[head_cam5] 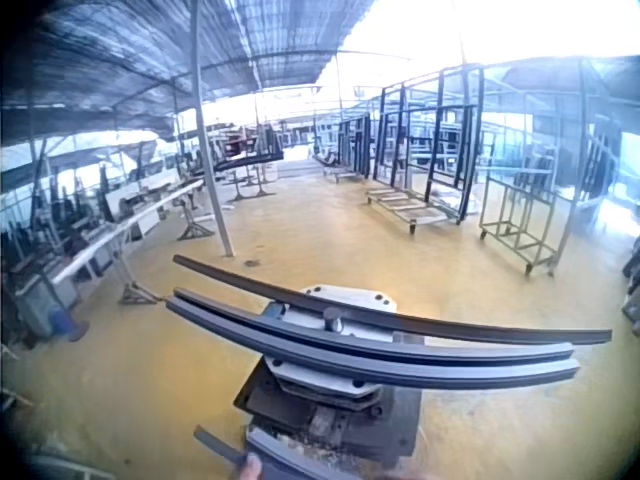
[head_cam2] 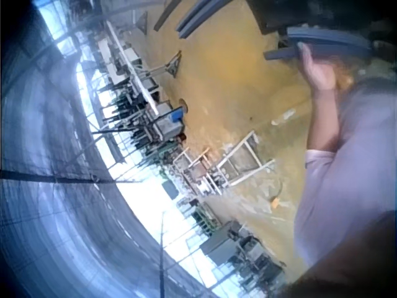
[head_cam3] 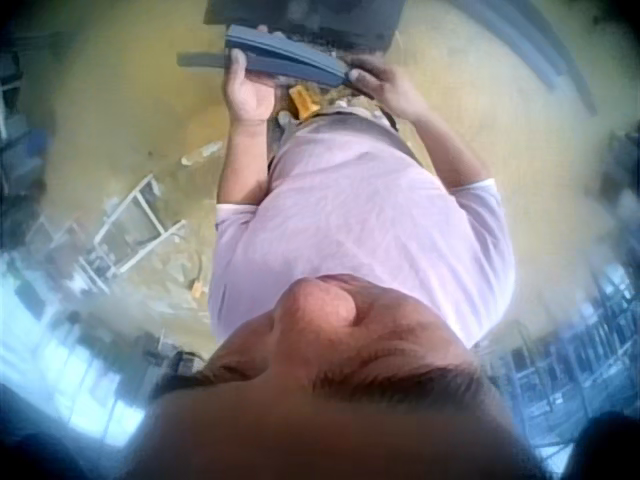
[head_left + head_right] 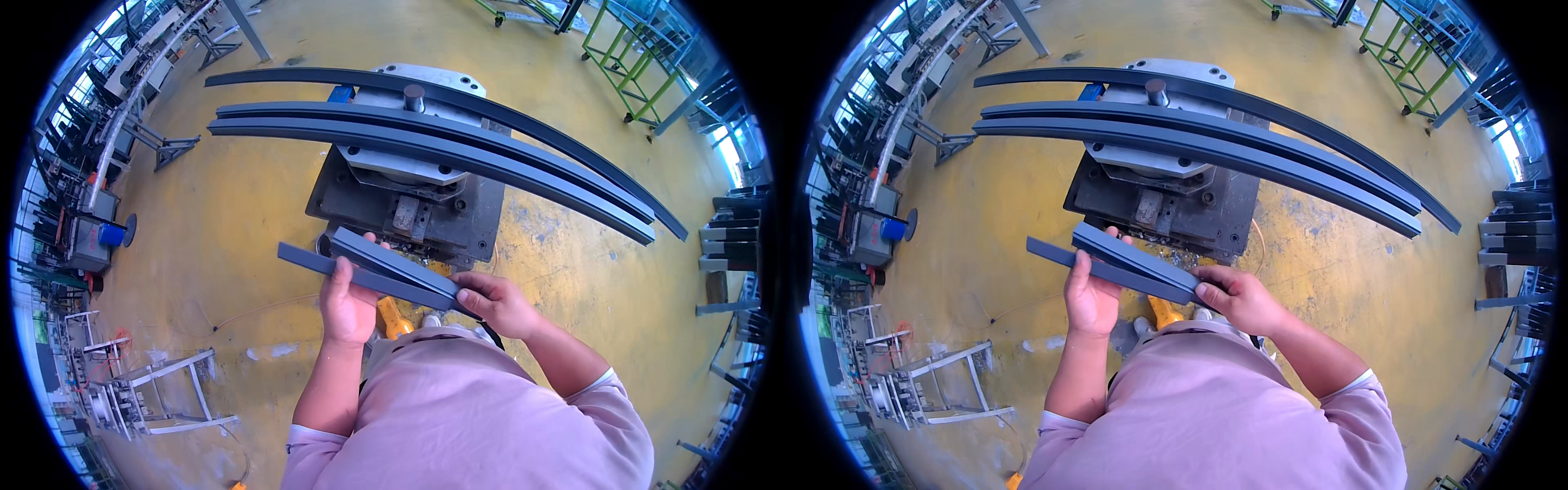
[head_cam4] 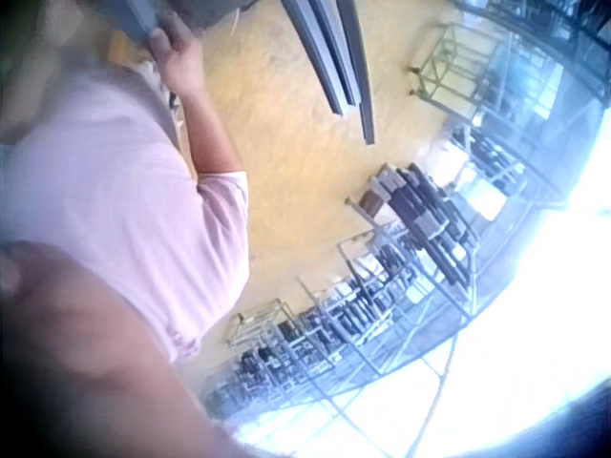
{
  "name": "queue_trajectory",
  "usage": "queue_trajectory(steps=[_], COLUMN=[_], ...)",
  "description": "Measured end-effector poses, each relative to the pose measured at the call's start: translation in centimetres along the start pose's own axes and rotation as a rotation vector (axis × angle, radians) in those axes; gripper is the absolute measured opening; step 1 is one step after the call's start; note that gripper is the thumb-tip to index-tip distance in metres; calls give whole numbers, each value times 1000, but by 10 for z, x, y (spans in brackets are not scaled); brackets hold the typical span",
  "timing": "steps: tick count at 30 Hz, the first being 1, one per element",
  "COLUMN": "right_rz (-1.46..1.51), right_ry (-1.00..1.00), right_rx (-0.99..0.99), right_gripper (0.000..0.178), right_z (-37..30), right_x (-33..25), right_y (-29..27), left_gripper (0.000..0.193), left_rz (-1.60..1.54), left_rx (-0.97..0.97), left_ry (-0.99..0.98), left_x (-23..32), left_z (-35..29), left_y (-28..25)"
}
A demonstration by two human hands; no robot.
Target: The person picks up several long metal bars from the floor and carries them to a workbench. They then place the bars onto a metalworking machine, aligning them for processing. Finally, the person picks up a black cable from the floor.
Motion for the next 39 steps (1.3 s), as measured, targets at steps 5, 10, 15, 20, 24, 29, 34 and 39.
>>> queue_trajectory(steps=[5, 10, 15, 20, 24, 29, 34, 39], right_rz=[-49, -248, -341, -388, -359, -325, -350, -225], right_ry=[7, -10, -18, 32, 18, -1, 26, 133], right_rx=[144, 348, 414, 404, 387, 366, 340, 281], right_gripper=[25, 25, 24, 24, 23, 25, 25, 22], right_z=[-25, -40, -40, -30, -24, -21, -14, 11], right_x=[61, 73, 68, 61, 65, 68, 63, 50], right_y=[-15, -52, -72, -75, -78, -85, -96, -90], left_gripper=[19, 21, 22, 26, 25, 27, 28, 30], left_rz=[65, 34, 89, 100, 149, 148, 174, 157], left_rx=[243, 317, 297, 313, 345, 325, 338, 396], left_ry=[38, -63, -63, 54, 46, 96, 100, 96], left_x=[0, -61, -98, -112, -120, -124, -122, -112], left_z=[-15, -9, 14, 25, 26, 32, 32, 35], left_y=[-75, -74, -43, -23, -23, -26, -19, -16])
Point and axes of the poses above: each hand's wrist, its own z-axis towards the middle knuckle, its own y-axis out of the palm, x = y × z, the point moved 2 cm from there along z, towards the middle knuckle, and after that the axes turned 12 degrees about -z, right-handed, at the moved point
